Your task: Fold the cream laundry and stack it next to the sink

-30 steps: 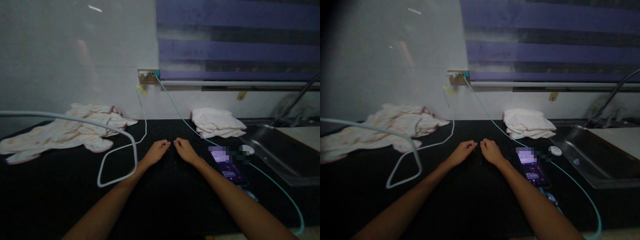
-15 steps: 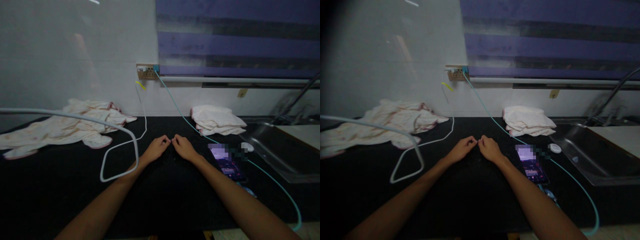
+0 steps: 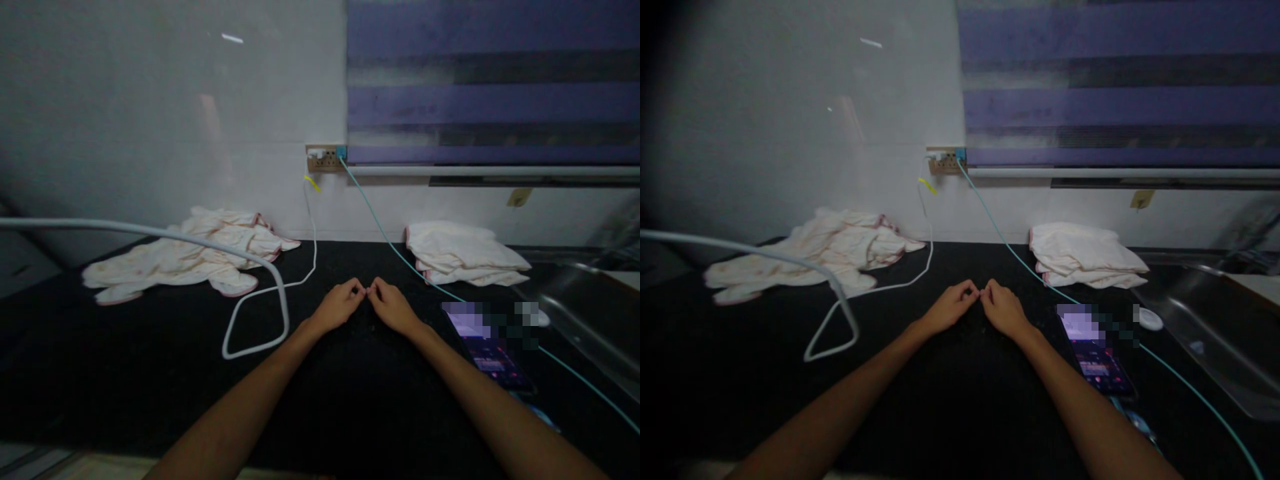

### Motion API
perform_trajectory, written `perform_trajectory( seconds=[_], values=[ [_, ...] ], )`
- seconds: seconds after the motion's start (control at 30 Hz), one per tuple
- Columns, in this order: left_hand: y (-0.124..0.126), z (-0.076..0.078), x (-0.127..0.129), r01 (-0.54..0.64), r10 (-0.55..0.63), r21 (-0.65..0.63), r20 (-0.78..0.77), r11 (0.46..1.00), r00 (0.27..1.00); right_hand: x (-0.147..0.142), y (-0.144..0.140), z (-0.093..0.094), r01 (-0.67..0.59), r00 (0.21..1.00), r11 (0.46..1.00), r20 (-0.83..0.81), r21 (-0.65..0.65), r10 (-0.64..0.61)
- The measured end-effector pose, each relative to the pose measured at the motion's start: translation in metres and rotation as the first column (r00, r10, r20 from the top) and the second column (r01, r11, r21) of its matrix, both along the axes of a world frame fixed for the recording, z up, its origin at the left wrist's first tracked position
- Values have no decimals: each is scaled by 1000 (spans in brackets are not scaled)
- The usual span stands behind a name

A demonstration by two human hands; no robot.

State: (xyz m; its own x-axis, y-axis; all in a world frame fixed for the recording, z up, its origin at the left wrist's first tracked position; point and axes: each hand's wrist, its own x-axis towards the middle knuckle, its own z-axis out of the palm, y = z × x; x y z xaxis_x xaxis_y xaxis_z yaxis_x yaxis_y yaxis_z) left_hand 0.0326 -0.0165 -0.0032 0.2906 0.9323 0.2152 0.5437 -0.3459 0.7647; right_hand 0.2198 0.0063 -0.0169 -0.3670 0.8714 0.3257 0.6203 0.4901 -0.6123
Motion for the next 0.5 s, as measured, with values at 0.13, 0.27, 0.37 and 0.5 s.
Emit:
perform_trajectory(
  seconds=[0.13,0.27,0.37,0.5],
  values=[
    [-3,1,2,-46,47,52,-19,998,999,0,0,0,-14,998,1000,-58,-5,14],
    [-1,1,-2,-110,122,154,-72,982,990,0,0,0,-13,994,1000,-108,11,14],
    [8,7,-24,-182,216,261,-107,948,970,0,-1,0,-15,996,1000,-88,23,17],
    [22,20,-89,-468,509,382,-8,797,861,-1,-2,0,-36,998,999,-47,-10,36]
  ],
)
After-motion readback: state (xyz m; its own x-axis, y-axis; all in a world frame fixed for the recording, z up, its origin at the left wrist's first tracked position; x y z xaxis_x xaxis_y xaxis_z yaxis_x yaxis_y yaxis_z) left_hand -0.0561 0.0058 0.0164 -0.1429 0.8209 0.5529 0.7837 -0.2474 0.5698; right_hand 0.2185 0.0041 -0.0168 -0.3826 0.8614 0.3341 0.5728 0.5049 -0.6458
